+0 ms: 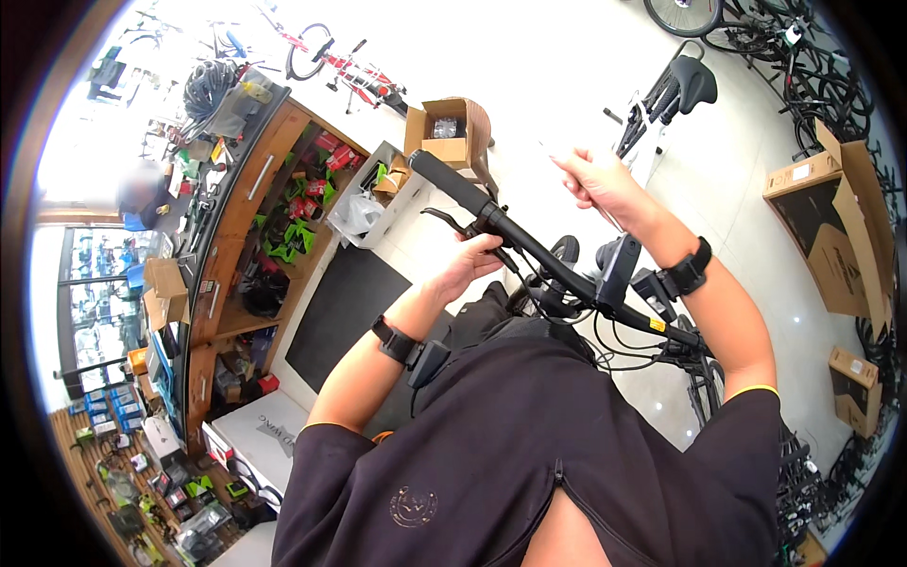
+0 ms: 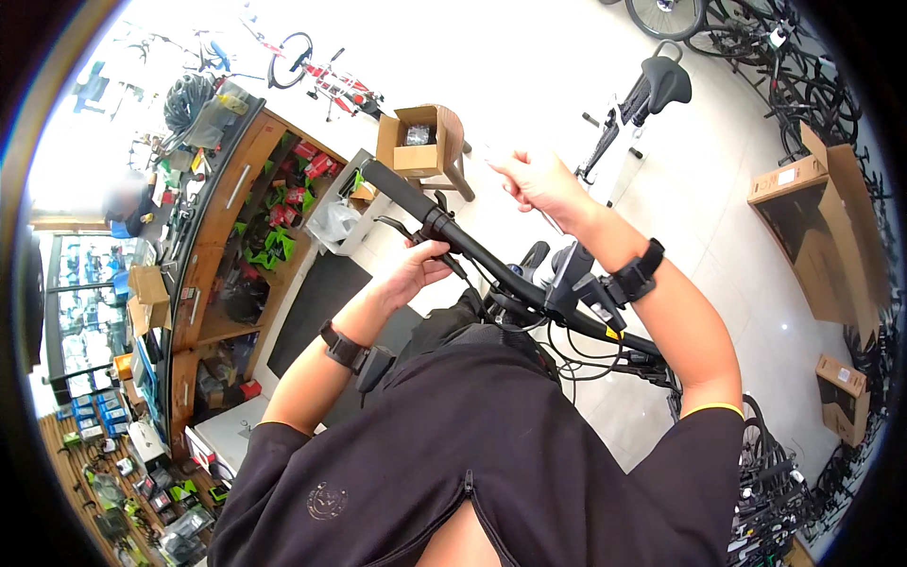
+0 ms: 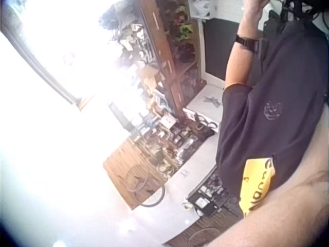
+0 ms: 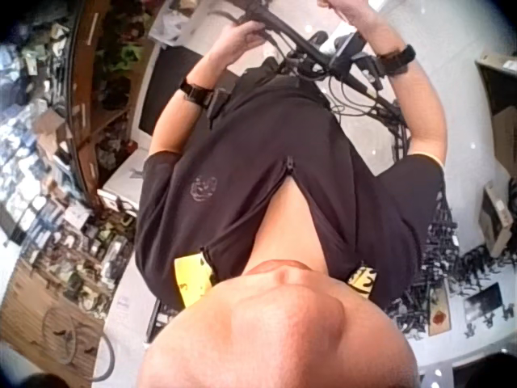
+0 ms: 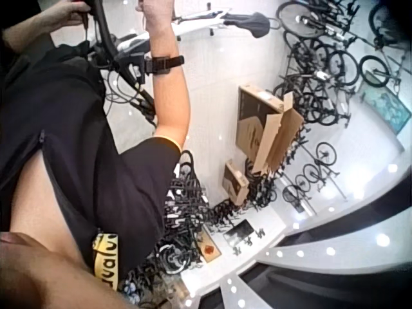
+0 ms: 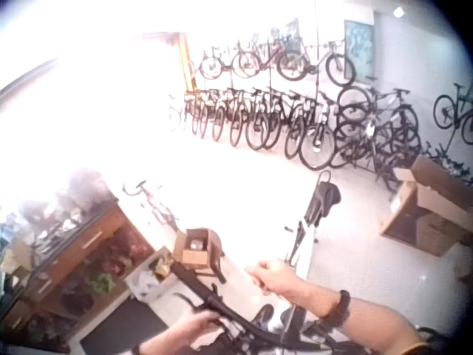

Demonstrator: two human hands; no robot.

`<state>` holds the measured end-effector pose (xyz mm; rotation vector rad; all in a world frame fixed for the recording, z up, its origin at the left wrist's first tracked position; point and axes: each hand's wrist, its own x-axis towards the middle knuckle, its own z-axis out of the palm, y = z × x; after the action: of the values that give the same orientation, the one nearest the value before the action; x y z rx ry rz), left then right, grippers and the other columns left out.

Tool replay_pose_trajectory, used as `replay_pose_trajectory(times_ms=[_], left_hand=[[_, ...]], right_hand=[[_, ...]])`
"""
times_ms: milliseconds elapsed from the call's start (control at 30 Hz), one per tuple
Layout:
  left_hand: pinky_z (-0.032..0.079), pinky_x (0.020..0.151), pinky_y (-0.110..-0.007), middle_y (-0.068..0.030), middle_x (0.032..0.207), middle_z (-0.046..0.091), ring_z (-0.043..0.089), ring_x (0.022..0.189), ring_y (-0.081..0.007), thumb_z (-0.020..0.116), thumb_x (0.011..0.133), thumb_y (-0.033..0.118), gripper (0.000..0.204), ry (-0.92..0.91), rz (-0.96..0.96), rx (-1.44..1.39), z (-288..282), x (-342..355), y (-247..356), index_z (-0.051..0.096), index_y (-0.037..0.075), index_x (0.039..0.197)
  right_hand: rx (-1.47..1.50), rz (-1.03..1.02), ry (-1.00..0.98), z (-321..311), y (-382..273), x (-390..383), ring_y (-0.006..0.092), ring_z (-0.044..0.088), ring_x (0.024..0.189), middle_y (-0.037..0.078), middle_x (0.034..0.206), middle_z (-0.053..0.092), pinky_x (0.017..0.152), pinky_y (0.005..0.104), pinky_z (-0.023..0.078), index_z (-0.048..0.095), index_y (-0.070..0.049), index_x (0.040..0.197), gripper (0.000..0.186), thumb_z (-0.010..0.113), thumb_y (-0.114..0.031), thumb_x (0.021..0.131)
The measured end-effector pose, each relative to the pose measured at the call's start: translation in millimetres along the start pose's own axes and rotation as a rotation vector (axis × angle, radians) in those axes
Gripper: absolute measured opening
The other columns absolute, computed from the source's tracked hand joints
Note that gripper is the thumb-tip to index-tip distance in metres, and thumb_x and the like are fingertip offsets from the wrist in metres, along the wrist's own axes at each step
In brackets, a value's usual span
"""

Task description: The person uses a hex key to loosen and tighten screws on the bicycle handlebars and stem, then turns a clamp on the bike frame by hand.

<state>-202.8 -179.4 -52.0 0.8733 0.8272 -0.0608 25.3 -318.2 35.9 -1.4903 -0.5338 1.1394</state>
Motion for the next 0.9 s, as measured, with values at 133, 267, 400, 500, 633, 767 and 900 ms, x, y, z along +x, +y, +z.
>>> replay_pose_trajectory(times_ms=[133,267,400,500,633,767,900], left_hand=[[0.051,0.082,-0.033,0.0001,0.105,0.065,0.062,0.091,-0.0144,0.077,0.086,0.026,0.035,0.075,-0.003,-0.033,2.0,-14.0,3.6,0.057,0.014,0.112],[0.045,0.088,-0.036,-0.0009,0.108,0.062,0.056,0.097,-0.0156,0.077,0.086,0.030,0.042,0.086,0.161,-0.085,-8.3,-13.0,5.1,0.051,0.015,0.115],[0.042,0.095,-0.037,-0.0023,0.117,0.057,0.052,0.103,-0.0173,0.075,0.088,0.039,0.053,-0.108,0.192,-0.226,-45.8,0.7,15.6,0.049,0.012,0.125],[0.043,0.097,-0.040,-0.0040,0.120,0.059,0.056,0.112,-0.0195,0.068,0.095,0.031,0.051,-0.425,0.072,-0.180,-60.2,-1.1,14.2,0.046,0.011,0.137],[0.051,0.098,-0.037,-0.0084,0.130,0.059,0.060,0.119,-0.0223,0.061,0.096,0.007,0.058,-0.571,0.000,-0.066,-83.9,36.3,-11.1,0.037,0.012,0.149],[0.052,0.099,-0.037,-0.0089,0.132,0.058,0.059,0.120,-0.0237,0.062,0.087,-0.009,0.065,-0.672,0.105,-0.064,-62.5,53.2,-8.0,0.040,0.008,0.146],[0.055,0.096,-0.034,-0.0056,0.139,0.055,0.059,0.118,-0.0196,0.067,0.072,-0.018,0.079,-0.749,0.404,0.141,-51.8,67.7,0.5,0.048,0.008,0.144]], right_hand=[[-0.293,-0.117,0.065,15.5,13.8,-7.5,0.0049,0.040,0.047,-0.005,0.061,0.049,0.043,0.0217,0.034,0.056,-0.007,0.091,0.022,0.058,-0.027,0.100],[-0.281,-0.147,0.026,19.8,19.6,-9.5,0.0054,0.042,0.051,-0.005,0.064,0.049,0.046,0.0216,0.034,0.057,-0.006,0.097,0.016,0.059,-0.022,0.097],[-0.363,-0.119,0.133,27.5,10.8,-22.7,0.0068,0.051,0.066,0.001,0.068,0.056,0.061,0.0252,0.042,0.063,-0.003,0.084,0.014,0.066,-0.016,0.087],[-0.434,-0.041,0.138,46.4,5.7,-33.2,0.0102,0.057,0.065,0.004,0.072,0.063,0.062,0.0267,0.046,0.065,-0.001,0.084,0.024,0.074,-0.023,0.082],[-0.698,-0.035,0.098,69.3,22.3,-14.2,0.0189,0.069,0.077,0.016,0.088,0.073,0.074,0.0320,0.054,0.068,0.007,0.109,0.045,0.077,-0.025,0.080],[-0.768,-0.049,0.130,78.9,28.5,-8.4,0.0284,0.071,0.075,0.021,0.083,0.072,0.074,0.0340,0.055,0.070,0.008,0.102,0.045,0.078,-0.029,0.078],[-0.782,-0.076,0.234,99.6,25.5,-17.2,0.0326,0.069,0.071,0.020,0.078,0.069,0.068,0.0398,0.052,0.073,0.000,0.102,0.033,0.072,-0.027,0.083]])
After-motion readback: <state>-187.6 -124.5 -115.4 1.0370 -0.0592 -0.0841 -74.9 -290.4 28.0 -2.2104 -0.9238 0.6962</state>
